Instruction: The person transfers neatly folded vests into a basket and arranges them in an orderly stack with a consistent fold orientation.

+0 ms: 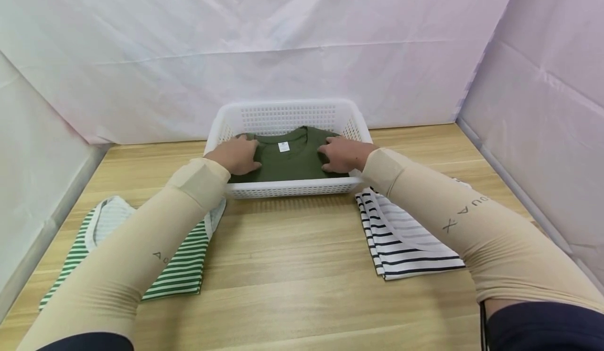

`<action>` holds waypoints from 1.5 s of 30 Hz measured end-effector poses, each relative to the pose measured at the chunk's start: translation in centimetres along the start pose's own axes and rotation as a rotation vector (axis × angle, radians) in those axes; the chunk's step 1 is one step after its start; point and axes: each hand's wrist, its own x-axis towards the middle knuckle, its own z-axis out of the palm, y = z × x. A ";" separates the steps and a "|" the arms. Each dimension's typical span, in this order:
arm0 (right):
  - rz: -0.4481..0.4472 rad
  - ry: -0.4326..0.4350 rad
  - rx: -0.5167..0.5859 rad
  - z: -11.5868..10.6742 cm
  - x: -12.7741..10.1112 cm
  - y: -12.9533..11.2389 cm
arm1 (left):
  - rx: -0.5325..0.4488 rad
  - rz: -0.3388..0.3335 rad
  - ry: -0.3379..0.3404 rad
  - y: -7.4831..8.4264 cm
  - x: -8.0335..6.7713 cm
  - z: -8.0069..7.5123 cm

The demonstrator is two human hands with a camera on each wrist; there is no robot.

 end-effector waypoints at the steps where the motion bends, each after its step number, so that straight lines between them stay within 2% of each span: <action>1: 0.006 -0.015 0.002 -0.1 0.0 0.0 | -0.002 0.000 -0.016 0.0 0.0 0.0; 9: 0.035 -0.134 -0.013 -0.2 0.0 -0.3 | 0.002 -0.037 -0.135 0.2 -0.1 0.0; 13: 0.041 -0.156 0.018 -0.3 0.0 -0.2 | -0.016 -0.027 -0.167 0.3 0.0 -0.1; 19: 0.036 -0.158 0.027 -0.3 0.1 -0.1 | -0.006 -0.015 -0.174 0.2 0.1 -0.3; 26: 0.024 -0.161 0.042 -0.1 -0.1 -0.2 | -0.001 -0.011 -0.191 0.2 0.0 0.3; 37: 0.017 -0.131 0.073 -0.1 0.1 0.0 | -0.011 -0.014 -0.198 -0.1 -0.1 0.2; 39: -0.008 -0.098 0.103 0.1 0.2 0.1 | -0.024 -0.001 -0.186 -0.2 -0.1 0.3; 41: -0.049 -0.030 0.143 0.4 0.0 0.3 | -0.043 0.017 -0.151 -0.3 -0.1 0.4; 43: -0.103 0.081 0.189 0.8 -0.4 0.4 | -0.066 0.038 -0.093 -0.1 -0.3 0.4; 45: -0.160 0.224 0.239 1.3 -1.4 0.5 | -0.090 0.061 -0.003 0.3 -0.9 0.1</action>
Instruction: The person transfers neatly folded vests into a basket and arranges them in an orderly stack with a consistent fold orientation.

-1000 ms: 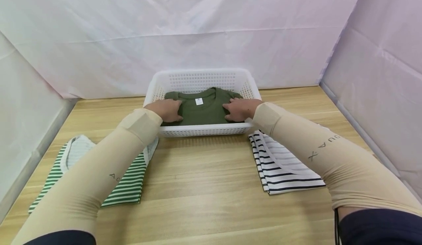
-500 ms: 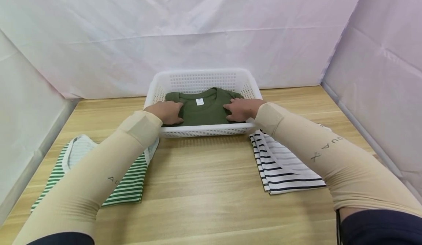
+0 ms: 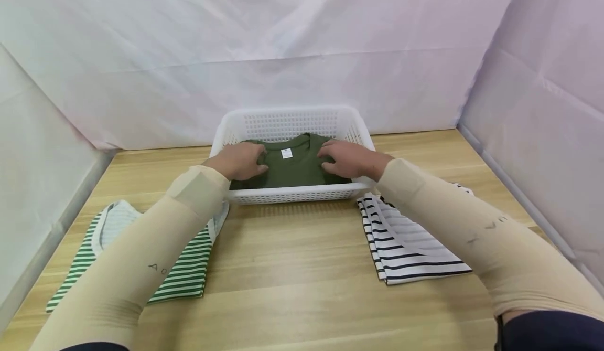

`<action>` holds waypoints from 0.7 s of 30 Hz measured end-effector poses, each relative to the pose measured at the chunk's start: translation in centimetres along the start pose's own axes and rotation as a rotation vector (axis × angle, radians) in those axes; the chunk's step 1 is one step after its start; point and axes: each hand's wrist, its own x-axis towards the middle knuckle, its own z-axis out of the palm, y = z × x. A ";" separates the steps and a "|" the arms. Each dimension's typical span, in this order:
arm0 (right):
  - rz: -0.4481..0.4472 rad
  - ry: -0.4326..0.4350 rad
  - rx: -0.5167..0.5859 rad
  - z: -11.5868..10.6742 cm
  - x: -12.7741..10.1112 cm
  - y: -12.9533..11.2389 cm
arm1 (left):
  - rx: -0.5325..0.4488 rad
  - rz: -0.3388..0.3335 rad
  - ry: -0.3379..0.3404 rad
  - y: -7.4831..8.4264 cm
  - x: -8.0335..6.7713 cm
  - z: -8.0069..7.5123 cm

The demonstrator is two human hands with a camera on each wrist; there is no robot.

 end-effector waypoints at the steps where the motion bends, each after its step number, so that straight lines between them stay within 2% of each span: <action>1: -0.026 0.073 0.023 0.0 -0.7 -0.1 | -0.008 0.011 0.056 0.4 -0.4 -0.2; 6: -0.120 0.434 0.076 -0.6 -5.9 -1.6 | 0.010 0.077 0.399 2.7 -3.1 -1.4; 8: -0.143 0.522 0.077 -0.5 -8.1 -2.1 | 0.035 0.114 0.544 3.5 -4.3 -1.4; 10: -0.163 0.549 0.069 -0.2 -10.0 -2.3 | 0.055 0.169 0.674 4.2 -5.5 -1.1; 13: -0.137 0.490 0.066 0.8 -12.2 -1.9 | 0.057 0.262 0.828 5.1 -7.1 -0.4; 15: -0.089 0.411 0.068 1.6 -13.1 -1.3 | 0.021 0.324 0.877 5.8 -8.0 0.2; 18: -0.017 0.270 0.072 3.1 -13.9 -0.3 | -0.052 0.380 0.855 6.6 -9.0 1.5; 21: 0.026 0.153 0.064 4.6 -14.2 0.6 | -0.097 0.379 0.768 7.3 -9.6 3.0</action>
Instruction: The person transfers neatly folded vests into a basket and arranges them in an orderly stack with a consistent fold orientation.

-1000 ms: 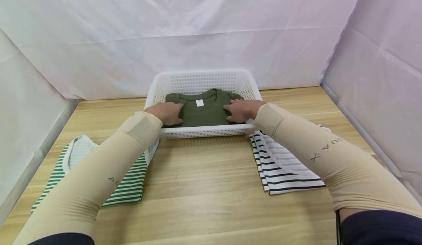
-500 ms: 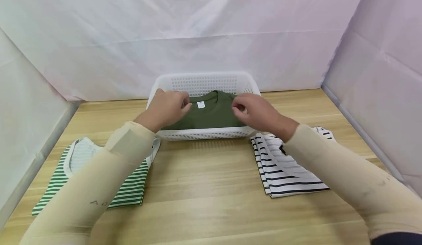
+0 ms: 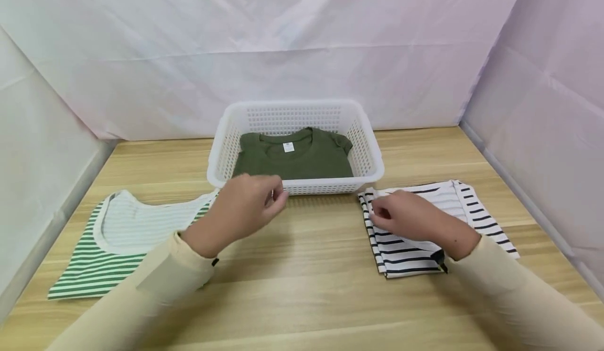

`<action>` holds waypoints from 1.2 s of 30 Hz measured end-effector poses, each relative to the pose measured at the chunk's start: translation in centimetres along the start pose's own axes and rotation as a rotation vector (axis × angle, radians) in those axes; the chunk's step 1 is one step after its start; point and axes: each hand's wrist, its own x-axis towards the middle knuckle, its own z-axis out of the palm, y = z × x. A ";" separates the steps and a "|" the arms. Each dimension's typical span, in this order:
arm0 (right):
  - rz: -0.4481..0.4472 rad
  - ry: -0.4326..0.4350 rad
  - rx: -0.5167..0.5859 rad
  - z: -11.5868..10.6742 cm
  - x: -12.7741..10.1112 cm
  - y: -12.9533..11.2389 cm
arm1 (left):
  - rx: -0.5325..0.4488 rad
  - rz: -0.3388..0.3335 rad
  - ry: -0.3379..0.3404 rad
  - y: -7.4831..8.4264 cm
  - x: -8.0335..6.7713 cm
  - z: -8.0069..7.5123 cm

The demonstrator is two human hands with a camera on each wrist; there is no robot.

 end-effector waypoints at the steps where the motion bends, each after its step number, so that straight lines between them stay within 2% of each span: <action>1: 0.005 -0.024 -0.008 0.5 -0.1 0.2 | -0.005 -0.014 -0.028 0.3 -0.4 0.2; 7: 0.060 -0.145 -0.006 2.2 -0.7 0.8 | -0.062 -0.084 -0.193 1.6 -2.0 1.0; 10: 0.068 -0.180 0.020 2.5 -0.8 0.6 | -0.077 -0.097 -0.251 2.2 -2.5 1.1; 22: 0.033 -0.236 0.100 3.4 -0.2 -2.1 | -0.113 -0.116 -0.332 2.6 -3.6 2.0; 31: -0.056 -0.265 0.236 4.3 0.6 -5.1 | -0.079 -0.132 -0.383 2.7 -3.9 2.0; 36: -0.092 -0.296 0.314 4.6 1.1 -6.5 | -0.061 -0.168 -0.423 2.3 -4.0 1.7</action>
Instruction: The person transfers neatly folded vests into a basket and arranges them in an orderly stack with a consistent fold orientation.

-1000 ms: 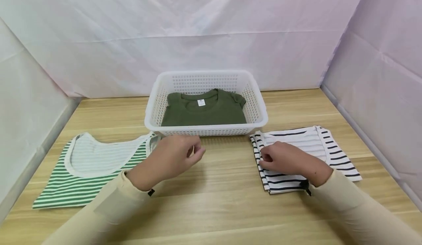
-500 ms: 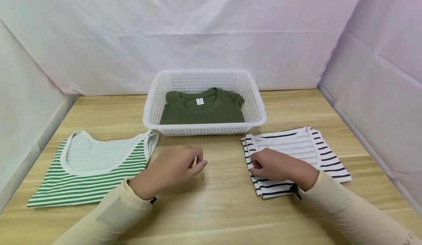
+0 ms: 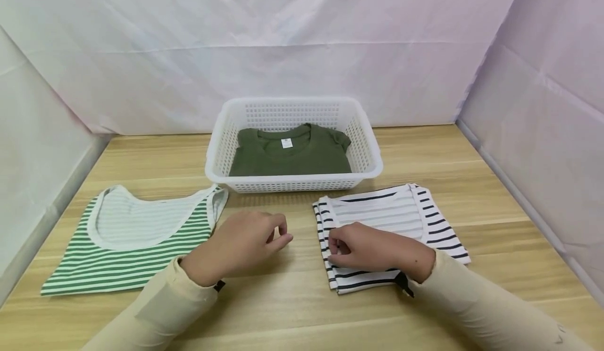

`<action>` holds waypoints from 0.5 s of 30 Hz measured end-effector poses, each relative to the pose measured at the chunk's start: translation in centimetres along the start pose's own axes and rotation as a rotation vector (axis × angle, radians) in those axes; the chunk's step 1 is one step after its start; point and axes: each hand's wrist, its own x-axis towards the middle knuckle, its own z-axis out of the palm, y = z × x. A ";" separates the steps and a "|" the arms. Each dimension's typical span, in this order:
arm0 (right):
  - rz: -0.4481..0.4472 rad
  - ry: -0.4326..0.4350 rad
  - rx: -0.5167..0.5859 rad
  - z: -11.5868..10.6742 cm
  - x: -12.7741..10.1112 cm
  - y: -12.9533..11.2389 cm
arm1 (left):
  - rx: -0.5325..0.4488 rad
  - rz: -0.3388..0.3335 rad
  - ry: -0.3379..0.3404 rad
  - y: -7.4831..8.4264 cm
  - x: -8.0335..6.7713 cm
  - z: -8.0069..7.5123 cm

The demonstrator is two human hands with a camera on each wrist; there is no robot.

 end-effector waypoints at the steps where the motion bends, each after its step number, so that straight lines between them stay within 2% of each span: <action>1: -0.015 -0.008 0.013 0.1 0.1 -0.2 | 0.003 -0.013 -0.008 -0.1 -0.1 -0.2; 5: -0.076 -0.039 0.039 0.4 0.1 -1.1 | 0.009 -0.041 -0.020 -0.4 -0.3 -0.5; 11: -0.153 -0.059 0.018 1.0 0.2 -2.4 | 0.034 -0.008 -0.021 -0.6 -0.6 -0.6; 15: -0.209 -0.086 -0.010 1.1 0.3 -3.2 | 0.038 -0.018 -0.039 -0.7 -0.6 -0.6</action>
